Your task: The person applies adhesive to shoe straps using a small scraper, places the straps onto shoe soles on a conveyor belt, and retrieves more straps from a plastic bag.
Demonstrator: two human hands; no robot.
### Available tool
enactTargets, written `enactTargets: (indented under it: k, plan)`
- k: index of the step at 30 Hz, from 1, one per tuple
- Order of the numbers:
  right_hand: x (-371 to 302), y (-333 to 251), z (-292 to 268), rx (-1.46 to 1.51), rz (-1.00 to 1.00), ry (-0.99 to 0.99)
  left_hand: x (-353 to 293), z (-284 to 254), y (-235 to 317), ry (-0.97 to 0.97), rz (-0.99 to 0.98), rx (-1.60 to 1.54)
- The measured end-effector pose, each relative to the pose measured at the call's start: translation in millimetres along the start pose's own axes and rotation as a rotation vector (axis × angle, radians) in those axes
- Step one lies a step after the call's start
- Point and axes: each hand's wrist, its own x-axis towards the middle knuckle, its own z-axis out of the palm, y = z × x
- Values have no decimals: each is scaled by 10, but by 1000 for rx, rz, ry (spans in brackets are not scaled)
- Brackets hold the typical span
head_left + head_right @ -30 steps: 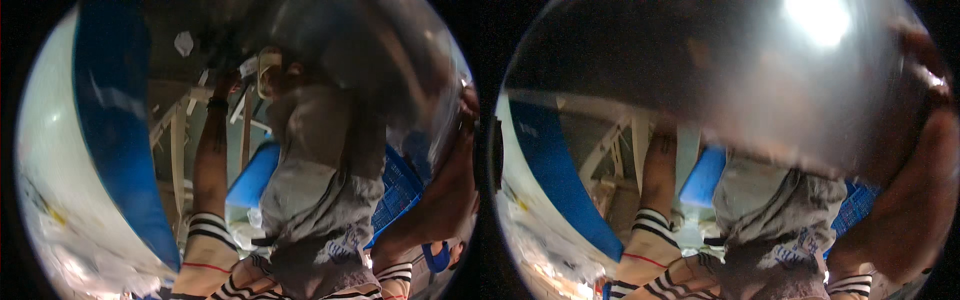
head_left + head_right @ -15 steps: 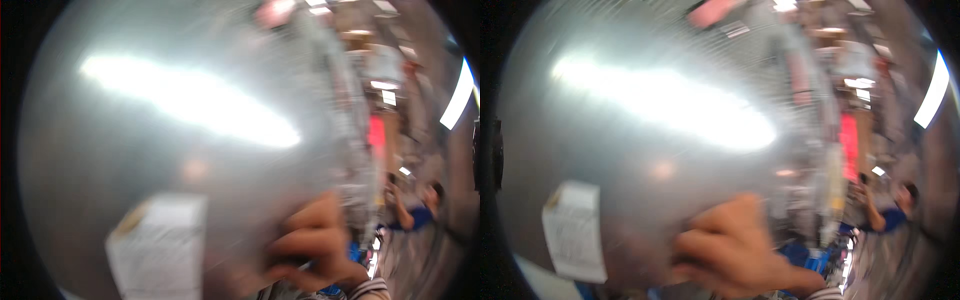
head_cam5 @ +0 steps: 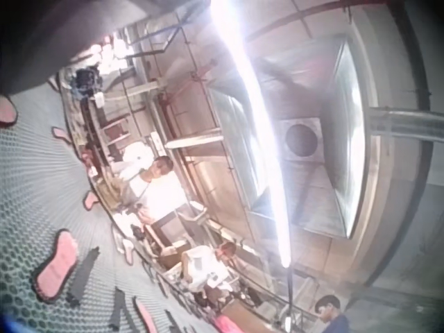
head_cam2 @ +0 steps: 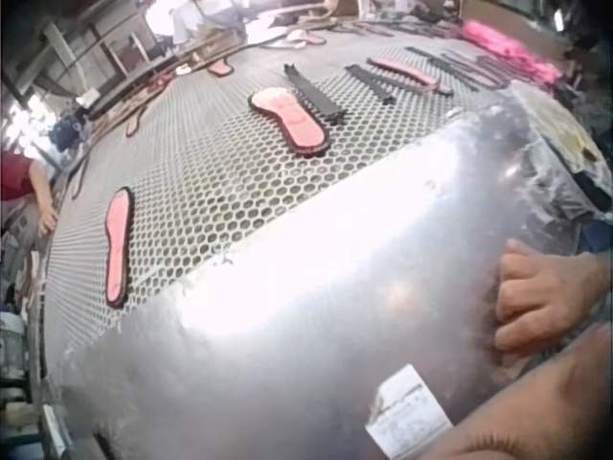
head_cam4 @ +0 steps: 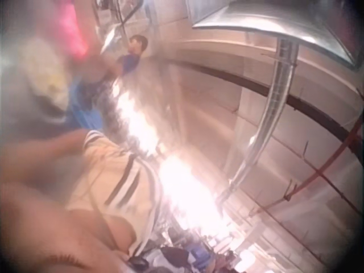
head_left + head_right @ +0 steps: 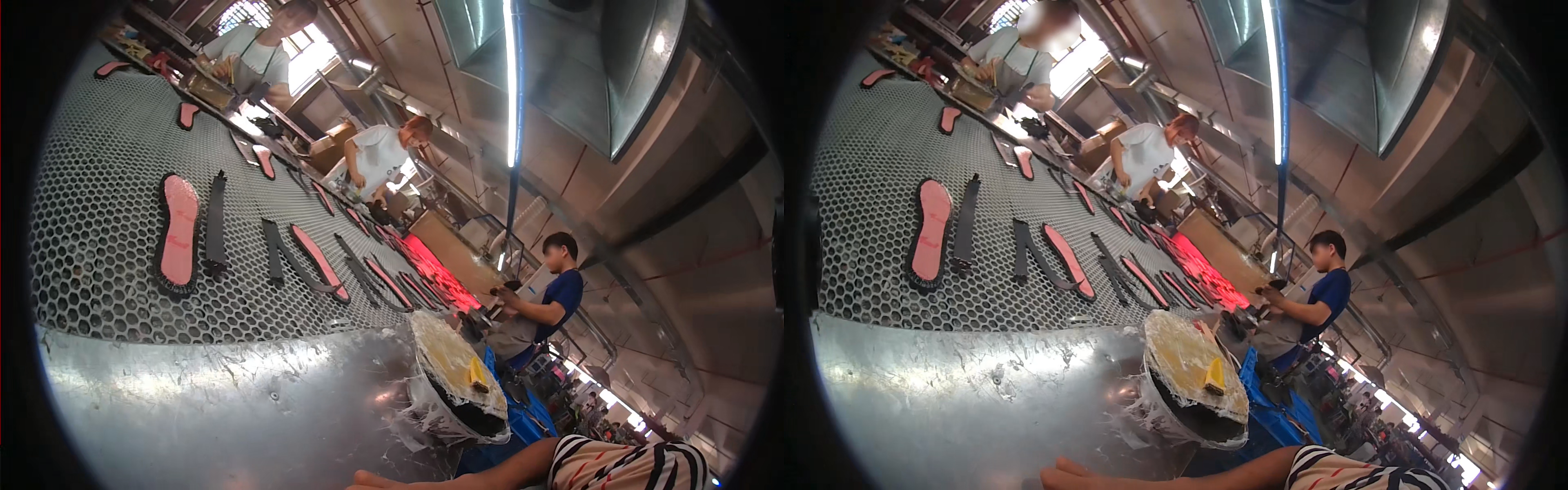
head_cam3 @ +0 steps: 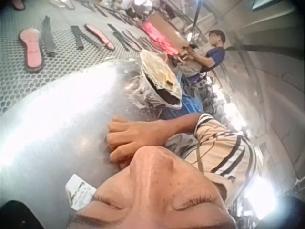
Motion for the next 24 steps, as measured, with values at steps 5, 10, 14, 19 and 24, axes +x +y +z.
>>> enactTargets:
  k: [5,10,14,19,24]
  plan:
    - [63,-31,3,-11,10,15,-248,-186,-38,2,-2,64]
    - [84,-33,8,49,27,0,-633,-462,-98,12,-41,160]
    - [215,-16,97,27,-45,-3,-1963,-1264,-33,82,-271,332]
    - [-39,159,-222,-179,49,15,-4663,-2111,1570,446,-821,733]
    - [144,172,95,-83,160,264,-6032,-1372,3000,588,-1220,857]
